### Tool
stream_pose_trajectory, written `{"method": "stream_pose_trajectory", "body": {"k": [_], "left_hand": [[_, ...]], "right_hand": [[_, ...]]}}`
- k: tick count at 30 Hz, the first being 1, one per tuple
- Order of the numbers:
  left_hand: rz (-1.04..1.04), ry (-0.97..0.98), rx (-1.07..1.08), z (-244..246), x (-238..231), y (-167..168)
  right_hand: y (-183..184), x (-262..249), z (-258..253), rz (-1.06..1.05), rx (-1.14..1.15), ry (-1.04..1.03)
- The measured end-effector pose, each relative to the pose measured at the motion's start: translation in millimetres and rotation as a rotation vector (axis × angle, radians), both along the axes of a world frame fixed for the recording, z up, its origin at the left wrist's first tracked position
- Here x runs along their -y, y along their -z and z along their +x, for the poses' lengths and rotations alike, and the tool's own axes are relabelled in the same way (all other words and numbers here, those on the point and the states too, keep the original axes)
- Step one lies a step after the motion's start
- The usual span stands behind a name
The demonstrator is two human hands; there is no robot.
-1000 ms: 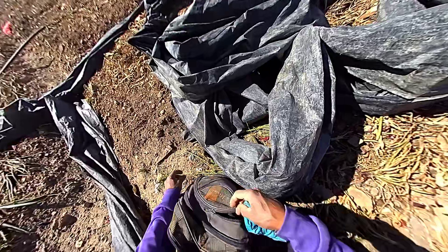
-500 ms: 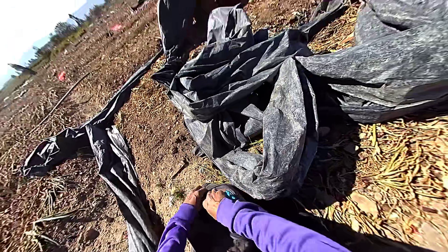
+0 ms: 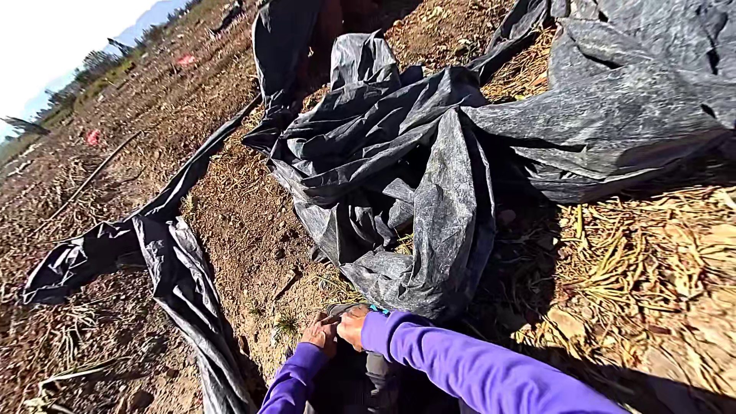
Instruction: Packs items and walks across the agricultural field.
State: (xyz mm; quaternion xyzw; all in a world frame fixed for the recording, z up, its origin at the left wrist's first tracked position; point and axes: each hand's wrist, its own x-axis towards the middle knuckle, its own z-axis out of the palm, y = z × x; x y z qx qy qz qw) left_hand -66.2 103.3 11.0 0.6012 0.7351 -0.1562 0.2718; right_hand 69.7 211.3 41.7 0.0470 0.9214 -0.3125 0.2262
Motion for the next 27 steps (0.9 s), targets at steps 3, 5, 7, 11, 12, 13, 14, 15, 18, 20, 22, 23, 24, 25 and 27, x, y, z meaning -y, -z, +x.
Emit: {"method": "stream_pose_trajectory", "body": {"k": [3, 5, 7, 11, 12, 13, 14, 15, 18, 20, 22, 23, 24, 25, 27], "left_hand": [[0.025, 0.060, -0.056, 13, 4, 5], [0.099, 0.062, -0.081, 12, 10, 13], [0.164, 0.044, -0.116, -3, 10, 22], [-0.063, -0.117, -0.197, -11, -17, 2], [-0.087, -0.149, -0.198, -4, -25, -2], [-0.114, -0.176, -0.194, 5, -29, -5], [-0.116, -0.185, -0.193, 11, -31, -4], [-0.102, -0.186, -0.197, 14, -34, -3], [-0.065, -0.194, -0.210, 15, -33, -2], [-0.067, -0.230, -0.213, 14, -32, -4], [-0.062, -0.260, -0.226, 10, -26, -3], [-0.050, -0.266, -0.228, 8, -24, -1], [-0.021, -0.262, -0.223, 8, -22, 2], [0.003, -0.256, -0.210, 8, -22, 3], [0.011, -0.238, -0.197, 9, -25, 0]], "right_hand": [[-3, 3, 5, -0.042, 0.018, 0.106], [-9, 5, 12, -0.032, -0.036, 0.075], [-9, 5, 26, 0.036, -0.122, -0.011], [34, -2, 82, 0.171, -0.221, -0.089], [53, -5, 97, 0.179, -0.243, -0.076], [75, -3, 112, 0.184, -0.253, -0.064], [97, 0, 124, 0.181, -0.259, -0.040], [118, 1, 131, 0.183, -0.274, -0.009], [155, 12, 130, 0.140, -0.227, 0.075], [157, 18, 124, 0.079, -0.186, 0.153], [150, 23, 122, -0.062, -0.115, 0.329], [146, 25, 121, -0.138, -0.051, 0.442], [145, 26, 119, -0.203, 0.008, 0.552], [145, 28, 116, -0.269, 0.050, 0.654], [140, 26, 108, -0.373, 0.102, 0.807]]}}
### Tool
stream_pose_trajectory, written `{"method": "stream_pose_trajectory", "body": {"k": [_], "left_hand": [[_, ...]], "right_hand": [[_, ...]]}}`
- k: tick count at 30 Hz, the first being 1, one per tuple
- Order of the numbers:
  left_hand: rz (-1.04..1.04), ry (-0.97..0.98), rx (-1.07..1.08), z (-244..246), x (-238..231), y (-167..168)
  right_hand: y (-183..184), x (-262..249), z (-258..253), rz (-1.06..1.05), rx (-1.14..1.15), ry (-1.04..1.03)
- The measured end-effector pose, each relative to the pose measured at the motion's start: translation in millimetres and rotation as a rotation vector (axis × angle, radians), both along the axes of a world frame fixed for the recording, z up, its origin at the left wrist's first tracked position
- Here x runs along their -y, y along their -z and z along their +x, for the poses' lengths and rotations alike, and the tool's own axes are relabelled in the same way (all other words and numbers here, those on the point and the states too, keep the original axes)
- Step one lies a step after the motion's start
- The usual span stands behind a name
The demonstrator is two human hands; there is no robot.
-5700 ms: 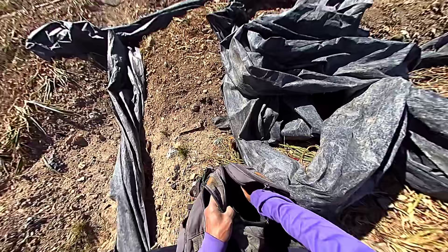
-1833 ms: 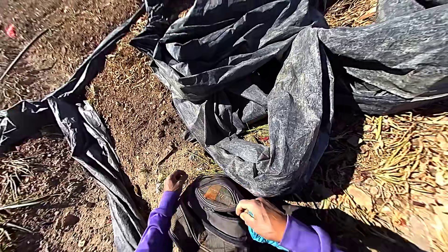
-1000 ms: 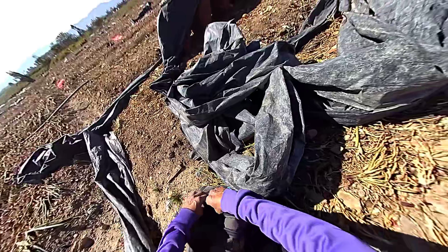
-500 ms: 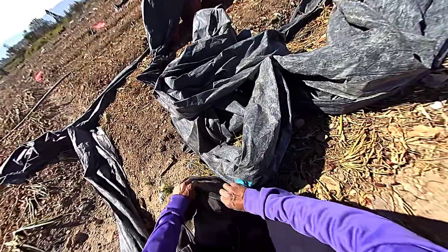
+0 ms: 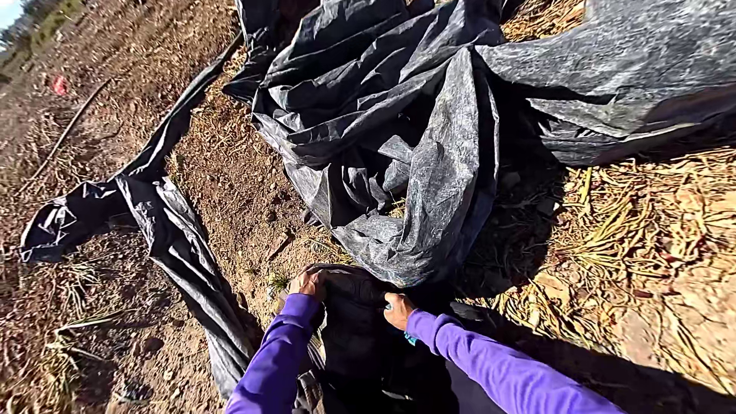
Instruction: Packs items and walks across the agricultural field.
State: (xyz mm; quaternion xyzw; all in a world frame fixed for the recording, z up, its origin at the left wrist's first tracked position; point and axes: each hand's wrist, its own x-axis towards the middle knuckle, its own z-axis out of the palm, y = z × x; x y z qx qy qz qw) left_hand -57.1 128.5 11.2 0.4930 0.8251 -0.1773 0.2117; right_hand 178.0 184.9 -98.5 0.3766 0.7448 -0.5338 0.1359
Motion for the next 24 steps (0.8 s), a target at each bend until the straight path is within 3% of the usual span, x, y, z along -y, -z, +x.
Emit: {"method": "stream_pose_trajectory", "body": {"k": [4, 10, 13, 16, 18, 20, 22, 24], "left_hand": [[-0.005, -0.012, 0.008, 6, -2, -6], [0.006, -0.045, -0.001, 5, -1, -11], [0.001, -0.017, 0.042, 15, -5, -17], [0.329, -0.051, 0.094, -6, 19, -32], [0.384, -0.273, 0.045, -32, 44, -53], [0.266, -0.508, 0.070, -52, 87, -51], [0.184, -0.749, 0.254, -55, 126, -35], [0.232, -0.977, 0.492, -50, 152, -20]], "right_hand": [[6, 2, -12, -0.113, 0.105, 0.163], [5, -3, -9, -0.001, 0.271, 0.056], [61, -12, -9, 0.020, 0.324, 0.004], [76, -8, -8, 0.115, 0.283, -0.018], [33, -11, -4, 0.103, 0.310, -0.053], [-21, -15, -1, 0.104, 0.311, -0.228], [-64, -20, -14, 0.110, 0.142, -0.278], [-113, -17, -49, 0.205, -0.092, -0.252]]}}
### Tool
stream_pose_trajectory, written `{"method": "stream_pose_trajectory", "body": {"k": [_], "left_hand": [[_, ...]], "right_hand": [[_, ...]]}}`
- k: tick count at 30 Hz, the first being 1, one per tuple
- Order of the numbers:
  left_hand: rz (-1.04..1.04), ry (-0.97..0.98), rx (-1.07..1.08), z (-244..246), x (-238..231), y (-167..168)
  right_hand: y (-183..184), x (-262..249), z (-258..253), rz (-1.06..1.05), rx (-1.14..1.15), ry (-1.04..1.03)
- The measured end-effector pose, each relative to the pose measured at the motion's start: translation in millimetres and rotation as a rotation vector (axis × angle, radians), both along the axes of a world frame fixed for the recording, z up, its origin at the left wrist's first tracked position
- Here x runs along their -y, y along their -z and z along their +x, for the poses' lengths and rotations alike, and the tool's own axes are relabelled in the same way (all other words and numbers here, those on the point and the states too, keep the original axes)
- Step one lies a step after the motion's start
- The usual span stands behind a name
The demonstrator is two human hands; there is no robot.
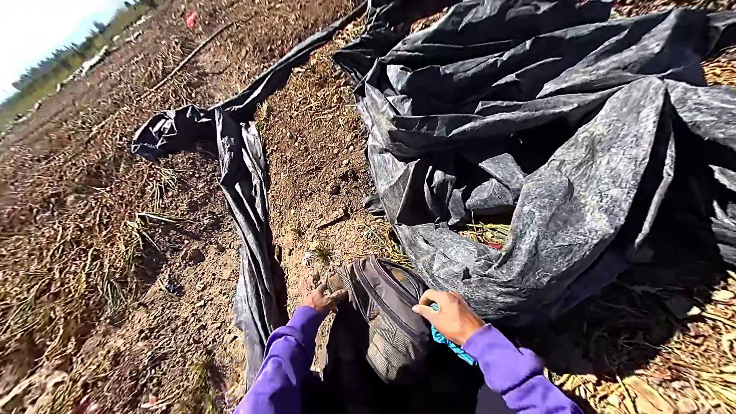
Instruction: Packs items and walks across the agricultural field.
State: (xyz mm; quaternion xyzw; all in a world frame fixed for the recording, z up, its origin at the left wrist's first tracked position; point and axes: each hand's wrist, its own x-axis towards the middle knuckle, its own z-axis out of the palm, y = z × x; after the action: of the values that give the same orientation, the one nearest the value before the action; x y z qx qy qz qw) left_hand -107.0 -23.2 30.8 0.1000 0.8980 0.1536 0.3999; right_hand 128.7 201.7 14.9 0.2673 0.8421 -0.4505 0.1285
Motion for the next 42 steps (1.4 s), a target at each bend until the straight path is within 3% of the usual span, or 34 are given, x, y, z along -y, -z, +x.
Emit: {"method": "stream_pose_trajectory", "body": {"k": [2, 3, 5, 6, 8, 10, 12, 14, 16, 18, 22, 29, 32, 36, 40, 42], "left_hand": [[0.101, -0.059, 0.173, 6, 16, 12], [0.094, 0.010, 0.200, 9, 21, 17], [-0.066, 0.248, 0.156, 13, 26, 23], [-0.152, 0.301, 0.137, 14, 26, 19], [-0.165, 0.226, 0.138, 7, 31, 8], [-0.023, 0.049, 0.132, -14, 49, 12], [0.102, -0.089, 0.125, -31, 66, 23], [0.182, -0.159, 0.132, -37, 70, 31], [0.175, -0.153, 0.149, -37, 67, 25], [0.156, -0.121, 0.153, -39, 61, 18], [0.159, -0.036, 0.136, -42, 52, 14], [0.167, -0.007, 0.168, -39, 49, 7], [0.202, 0.014, 0.173, -37, 45, 10], [0.488, -0.087, 0.112, -41, 42, 15], [0.664, 0.428, -0.212, -39, 17, 26], [0.545, 0.520, -0.239, -34, 2, 23]], "right_hand": [[-38, 18, -55, 0.128, -0.303, -0.034], [-49, 32, -88, 0.177, -0.423, -0.112], [-58, 62, -157, 0.218, -0.446, -0.370], [-54, 75, -187, 0.250, -0.369, -0.500], [-37, 86, -227, 0.318, -0.065, -0.720], [-16, 81, -240, 0.351, 0.325, -0.944], [9, 71, -240, 0.339, 0.551, -1.094], [29, 56, -244, 0.255, 0.546, -1.052], [31, 52, -253, 0.209, 0.377, -0.821], [19, 67, -271, 0.391, 0.202, -0.717], [18, 108, -296, 0.539, 0.309, -0.992], [-1, 112, -295, 0.586, 0.401, -1.117], [-31, 106, -280, 0.618, 0.347, -1.124], [-97, 92, -252, 0.677, 0.239, -1.169], [-113, 88, -223, 0.740, 0.143, -1.113], [-113, 89, -206, 0.750, 0.132, -1.049]]}}
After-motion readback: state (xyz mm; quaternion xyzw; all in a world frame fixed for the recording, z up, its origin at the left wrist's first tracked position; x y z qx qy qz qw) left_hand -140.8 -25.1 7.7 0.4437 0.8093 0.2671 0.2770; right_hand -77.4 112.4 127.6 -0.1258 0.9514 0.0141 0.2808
